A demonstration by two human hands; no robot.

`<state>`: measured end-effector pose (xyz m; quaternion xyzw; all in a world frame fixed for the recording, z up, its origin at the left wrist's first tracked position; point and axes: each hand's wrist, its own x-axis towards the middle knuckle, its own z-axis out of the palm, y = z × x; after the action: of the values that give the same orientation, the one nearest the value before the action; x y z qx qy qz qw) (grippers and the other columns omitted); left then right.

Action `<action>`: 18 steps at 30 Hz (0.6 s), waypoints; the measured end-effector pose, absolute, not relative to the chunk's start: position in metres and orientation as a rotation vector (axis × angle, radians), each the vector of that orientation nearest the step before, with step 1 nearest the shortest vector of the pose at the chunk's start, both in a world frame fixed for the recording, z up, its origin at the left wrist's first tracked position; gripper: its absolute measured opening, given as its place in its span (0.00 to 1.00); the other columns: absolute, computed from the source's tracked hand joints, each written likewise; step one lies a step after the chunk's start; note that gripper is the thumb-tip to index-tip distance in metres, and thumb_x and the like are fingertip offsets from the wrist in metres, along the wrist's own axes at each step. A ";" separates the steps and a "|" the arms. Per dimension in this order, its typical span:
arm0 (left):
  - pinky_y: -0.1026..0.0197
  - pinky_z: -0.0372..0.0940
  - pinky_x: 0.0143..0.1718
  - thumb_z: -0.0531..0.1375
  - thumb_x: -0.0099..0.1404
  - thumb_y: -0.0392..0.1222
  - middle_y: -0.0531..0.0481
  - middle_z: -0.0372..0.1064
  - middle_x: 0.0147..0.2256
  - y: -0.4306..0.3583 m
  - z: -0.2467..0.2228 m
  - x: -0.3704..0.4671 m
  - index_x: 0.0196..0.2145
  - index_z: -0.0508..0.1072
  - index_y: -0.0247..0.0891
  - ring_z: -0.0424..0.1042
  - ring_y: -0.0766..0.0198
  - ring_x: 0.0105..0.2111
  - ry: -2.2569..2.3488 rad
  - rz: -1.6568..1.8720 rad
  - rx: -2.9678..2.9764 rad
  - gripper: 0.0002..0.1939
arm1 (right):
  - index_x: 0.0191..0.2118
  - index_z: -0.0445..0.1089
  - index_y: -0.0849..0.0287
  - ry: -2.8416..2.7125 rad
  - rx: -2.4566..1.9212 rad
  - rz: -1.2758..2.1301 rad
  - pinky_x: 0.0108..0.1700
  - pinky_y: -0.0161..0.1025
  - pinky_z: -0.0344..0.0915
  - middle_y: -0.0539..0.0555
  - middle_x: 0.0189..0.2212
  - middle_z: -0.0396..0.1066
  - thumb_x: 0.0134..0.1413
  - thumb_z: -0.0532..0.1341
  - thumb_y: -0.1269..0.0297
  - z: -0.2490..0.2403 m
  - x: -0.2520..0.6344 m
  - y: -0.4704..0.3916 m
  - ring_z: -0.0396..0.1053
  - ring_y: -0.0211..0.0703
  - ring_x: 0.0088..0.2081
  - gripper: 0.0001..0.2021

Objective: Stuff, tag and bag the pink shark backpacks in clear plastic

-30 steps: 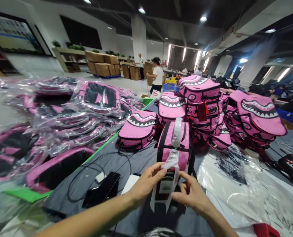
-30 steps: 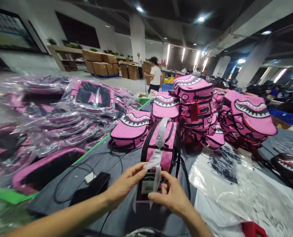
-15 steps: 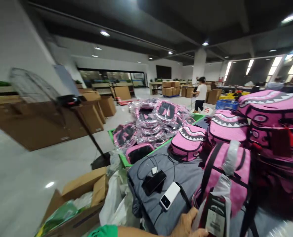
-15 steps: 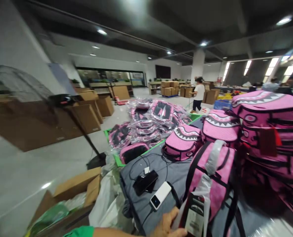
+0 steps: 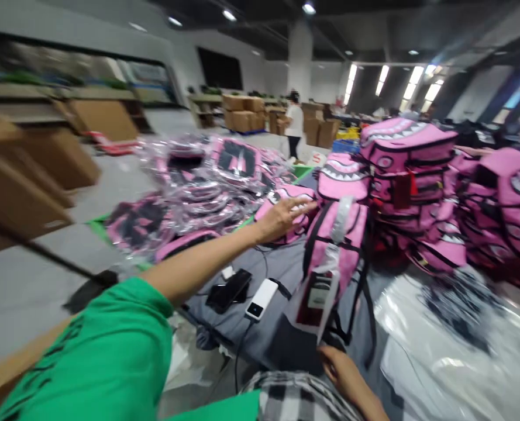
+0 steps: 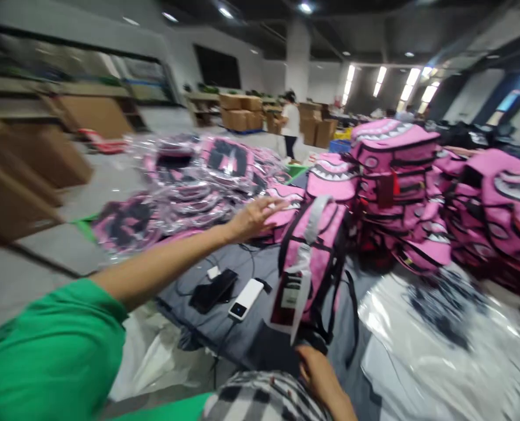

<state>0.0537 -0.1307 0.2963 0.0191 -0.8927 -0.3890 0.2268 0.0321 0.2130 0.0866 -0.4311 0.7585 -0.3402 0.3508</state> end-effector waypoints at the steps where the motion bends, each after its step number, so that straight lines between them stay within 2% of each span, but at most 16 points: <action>1: 0.43 0.42 0.69 0.62 0.58 0.29 0.39 0.60 0.65 -0.133 0.302 0.032 0.57 0.72 0.39 0.54 0.48 0.67 -2.484 -0.806 -0.115 0.28 | 0.45 0.75 0.54 1.994 -1.245 -0.797 0.54 0.48 0.70 0.56 0.44 0.75 0.57 0.60 0.79 0.079 0.037 0.208 0.75 0.50 0.48 0.15; 3: 0.40 0.40 0.70 0.61 0.61 0.27 0.42 0.53 0.69 -0.127 0.312 -0.009 0.61 0.68 0.43 0.49 0.50 0.70 -2.467 -0.450 -0.442 0.31 | 0.42 0.76 0.53 1.989 -1.278 -0.790 0.54 0.43 0.70 0.52 0.42 0.76 0.48 0.58 0.83 0.064 0.048 0.189 0.76 0.50 0.48 0.20; 6: 0.42 0.45 0.69 0.56 0.69 0.31 0.44 0.60 0.66 -0.104 0.326 -0.053 0.58 0.71 0.46 0.54 0.55 0.69 -2.413 -0.275 -0.836 0.22 | 0.41 0.76 0.50 1.989 -1.285 -0.880 0.55 0.34 0.67 0.45 0.44 0.75 0.44 0.59 0.81 0.050 0.059 0.157 0.74 0.43 0.51 0.21; 8: 0.43 0.47 0.68 0.52 0.73 0.34 0.43 0.64 0.64 -0.090 0.338 -0.065 0.54 0.74 0.42 0.57 0.56 0.67 -2.384 -0.337 -0.970 0.17 | 0.41 0.75 0.50 2.072 -1.256 -0.939 0.58 0.37 0.65 0.44 0.44 0.75 0.43 0.59 0.80 0.046 0.059 0.145 0.72 0.43 0.53 0.21; 11: 0.43 0.43 0.69 0.52 0.73 0.36 0.40 0.67 0.62 -0.082 0.361 -0.056 0.52 0.75 0.34 0.58 0.56 0.66 -2.398 -0.502 -0.996 0.16 | 0.43 0.74 0.54 2.297 -1.125 -1.023 0.64 0.49 0.58 0.52 0.45 0.75 0.47 0.58 0.77 0.044 0.044 0.156 0.70 0.50 0.55 0.17; 14: 0.48 0.45 0.69 0.61 0.67 0.41 0.43 0.73 0.57 -0.087 0.368 -0.016 0.48 0.77 0.34 0.61 0.56 0.64 -2.423 -0.783 -0.747 0.14 | 0.50 0.70 0.58 2.506 -0.955 -1.129 0.66 0.55 0.55 0.62 0.53 0.71 0.51 0.57 0.72 0.043 0.009 0.206 0.65 0.57 0.61 0.19; 16: 0.53 0.53 0.67 0.65 0.64 0.42 0.45 0.76 0.53 -0.089 0.348 0.023 0.46 0.78 0.37 0.66 0.57 0.60 -2.413 -0.912 -0.548 0.14 | 0.56 0.66 0.61 2.667 -0.670 -1.330 0.62 0.56 0.62 0.66 0.56 0.68 0.53 0.56 0.66 0.046 -0.022 0.253 0.65 0.58 0.61 0.23; 18: 0.53 0.59 0.63 0.65 0.64 0.39 0.45 0.78 0.48 -0.081 0.301 0.064 0.46 0.78 0.37 0.73 0.59 0.51 -2.373 -0.835 -0.559 0.13 | 0.58 0.64 0.63 2.814 -0.198 -1.603 0.53 0.54 0.70 0.68 0.53 0.70 0.55 0.54 0.59 0.057 -0.053 0.301 0.70 0.57 0.55 0.26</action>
<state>0.0638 -0.0809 0.3008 -0.2084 -0.8844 -0.3112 0.2783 -0.0530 0.3013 0.0573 -0.0609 0.8662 -0.4933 -0.0515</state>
